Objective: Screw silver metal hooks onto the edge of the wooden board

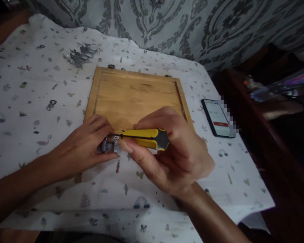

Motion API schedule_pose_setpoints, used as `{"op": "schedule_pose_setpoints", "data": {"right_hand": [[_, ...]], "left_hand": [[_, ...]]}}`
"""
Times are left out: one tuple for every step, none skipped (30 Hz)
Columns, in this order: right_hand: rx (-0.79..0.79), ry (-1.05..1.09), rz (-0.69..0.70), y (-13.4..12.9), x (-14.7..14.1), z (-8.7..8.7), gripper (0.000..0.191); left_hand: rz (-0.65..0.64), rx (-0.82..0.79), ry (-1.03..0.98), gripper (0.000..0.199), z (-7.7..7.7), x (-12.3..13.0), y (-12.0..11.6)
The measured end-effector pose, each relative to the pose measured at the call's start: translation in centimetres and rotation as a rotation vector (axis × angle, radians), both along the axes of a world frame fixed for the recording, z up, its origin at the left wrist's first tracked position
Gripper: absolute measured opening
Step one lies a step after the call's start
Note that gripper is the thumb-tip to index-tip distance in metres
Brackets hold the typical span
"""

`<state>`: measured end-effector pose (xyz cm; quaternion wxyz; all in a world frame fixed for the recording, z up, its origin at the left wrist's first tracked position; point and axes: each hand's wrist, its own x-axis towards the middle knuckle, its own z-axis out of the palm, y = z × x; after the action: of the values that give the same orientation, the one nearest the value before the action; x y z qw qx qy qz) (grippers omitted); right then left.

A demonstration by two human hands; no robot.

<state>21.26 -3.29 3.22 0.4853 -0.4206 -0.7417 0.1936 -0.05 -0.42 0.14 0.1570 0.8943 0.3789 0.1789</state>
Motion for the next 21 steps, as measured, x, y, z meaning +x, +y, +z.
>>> {"op": "schedule_pose_setpoints", "data": {"right_hand": [[0.110,0.036,-0.043,0.1,-0.1,0.0,0.027],[0.130,0.017,-0.086,0.3,-0.3,0.0,0.022],[0.184,0.032,-0.132,0.5,-0.6,0.0,0.017],[0.199,0.021,-0.155,0.6,-0.8,-0.1,0.013],[0.197,0.015,-0.173,0.8,-0.9,-0.1,0.011],[0.201,0.022,-0.182,0.9,-1.1,-0.2,0.010],[0.196,0.026,-0.184,1.0,-1.1,-0.2,0.009],[0.190,0.031,-0.179,1.0,-1.1,-0.3,0.008],[0.188,0.038,-0.169,1.1,-1.0,-0.3,0.008],[0.184,0.045,-0.158,1.1,-1.0,-0.3,0.008],[0.182,0.051,-0.146,1.1,-0.9,-0.3,0.008],[0.180,0.055,-0.136,1.1,-0.9,-0.3,0.009],[0.176,0.054,-0.130,1.1,-0.8,-0.3,0.009],[0.175,0.051,-0.128,1.1,-0.8,-0.2,0.010],[0.174,0.046,-0.128,1.1,-0.8,-0.2,0.010],[0.172,0.042,-0.129,1.2,-0.8,-0.2,0.010],[0.169,0.038,-0.128,1.2,-0.8,-0.3,0.011],[0.168,0.036,-0.124,1.2,-0.7,-0.4,0.011],[0.169,0.037,-0.123,1.2,-0.6,-0.5,0.012],[0.163,0.042,-0.123,1.2,-0.4,-0.6,0.013],[0.124,0.036,-0.096,1.1,-0.1,-0.7,0.014]], "left_hand": [[-0.002,-0.002,0.000,0.032,0.0,0.0,0.0],[-0.003,-0.007,0.001,0.031,0.1,0.0,0.0],[-0.002,-0.015,0.001,0.031,0.1,0.0,0.0],[0.000,-0.023,0.002,0.030,0.2,0.0,0.0],[0.003,-0.030,0.001,0.030,0.2,0.0,0.0],[0.005,-0.036,0.001,0.030,0.3,0.0,0.0],[0.007,-0.039,0.000,0.029,0.3,0.1,0.0],[0.009,-0.038,0.000,0.029,0.3,0.1,0.0],[0.011,-0.034,0.001,0.029,0.3,0.1,0.0],[0.011,-0.031,0.002,0.030,0.3,0.1,0.0],[0.008,-0.030,0.004,0.030,0.3,0.1,0.0],[0.002,-0.031,0.007,0.030,0.3,0.1,0.1],[-0.005,-0.031,0.010,0.030,0.3,0.1,0.1],[-0.009,-0.032,0.010,0.029,0.3,0.1,0.1],[-0.009,-0.032,0.010,0.029,0.4,0.0,0.1],[-0.006,-0.032,0.010,0.029,0.4,0.1,0.1],[-0.002,-0.033,0.011,0.030,0.4,0.1,0.1],[-0.001,-0.034,0.014,0.030,0.5,0.1,0.1],[-0.001,-0.036,0.018,0.031,0.5,0.1,0.1],[-0.003,-0.038,0.021,0.031,0.5,0.1,0.1],[-0.004,-0.039,0.022,0.031,0.6,0.1,0.1]]}}
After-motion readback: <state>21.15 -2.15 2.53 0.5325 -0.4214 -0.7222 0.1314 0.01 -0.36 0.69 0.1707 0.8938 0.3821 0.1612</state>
